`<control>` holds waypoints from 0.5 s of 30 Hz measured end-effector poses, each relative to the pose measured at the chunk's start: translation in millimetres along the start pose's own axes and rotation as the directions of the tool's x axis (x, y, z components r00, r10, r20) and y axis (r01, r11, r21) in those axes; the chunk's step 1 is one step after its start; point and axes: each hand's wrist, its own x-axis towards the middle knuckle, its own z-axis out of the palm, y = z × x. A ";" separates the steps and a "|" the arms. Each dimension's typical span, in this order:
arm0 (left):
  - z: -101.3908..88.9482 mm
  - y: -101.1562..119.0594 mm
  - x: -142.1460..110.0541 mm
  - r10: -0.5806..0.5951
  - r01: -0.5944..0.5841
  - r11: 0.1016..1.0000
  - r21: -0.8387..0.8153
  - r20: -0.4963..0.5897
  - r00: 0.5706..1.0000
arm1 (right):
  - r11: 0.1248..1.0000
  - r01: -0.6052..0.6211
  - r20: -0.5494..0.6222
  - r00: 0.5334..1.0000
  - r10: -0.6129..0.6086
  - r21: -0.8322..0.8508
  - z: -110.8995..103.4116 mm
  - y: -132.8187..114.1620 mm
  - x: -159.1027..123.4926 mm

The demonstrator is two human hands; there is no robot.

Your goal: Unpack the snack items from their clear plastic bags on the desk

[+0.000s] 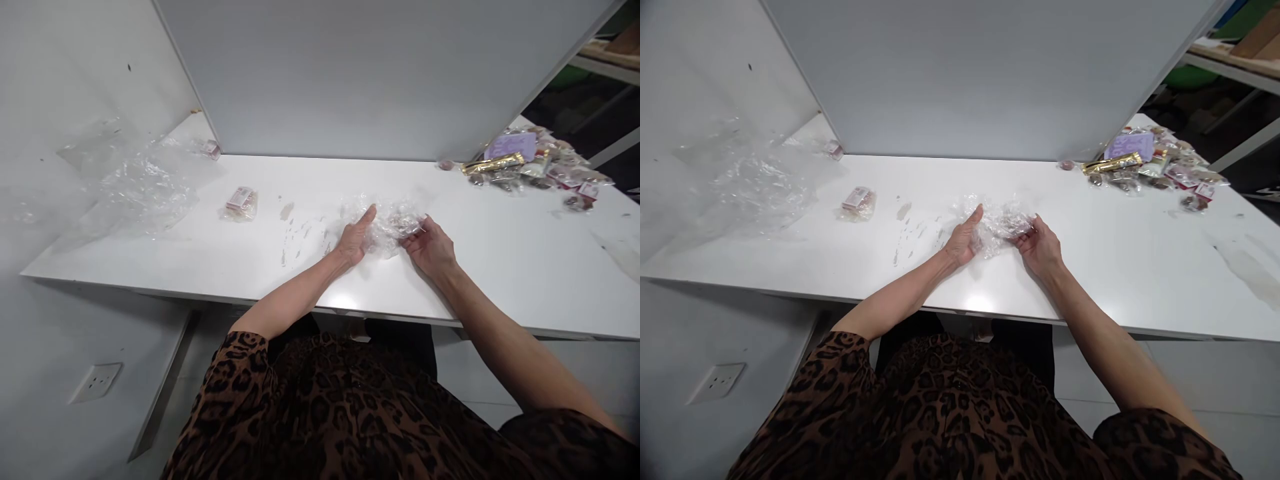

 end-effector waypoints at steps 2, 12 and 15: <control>-3.0 4.5 3.1 -0.003 0.003 1.000 -0.004 0.017 1.000 | 0.997 0.064 -0.028 0.997 -0.065 -0.045 -1.4 1.2 3.3; -7.3 15.9 1.1 -0.033 0.034 0.999 -0.001 0.159 0.987 | 0.840 0.403 0.151 0.915 -0.374 -0.362 17.9 -23.2 24.4; -9.0 21.3 4.4 -0.059 0.064 0.997 -0.032 0.139 0.989 | 0.809 0.480 0.129 0.876 -0.465 -0.339 14.2 -28.5 19.6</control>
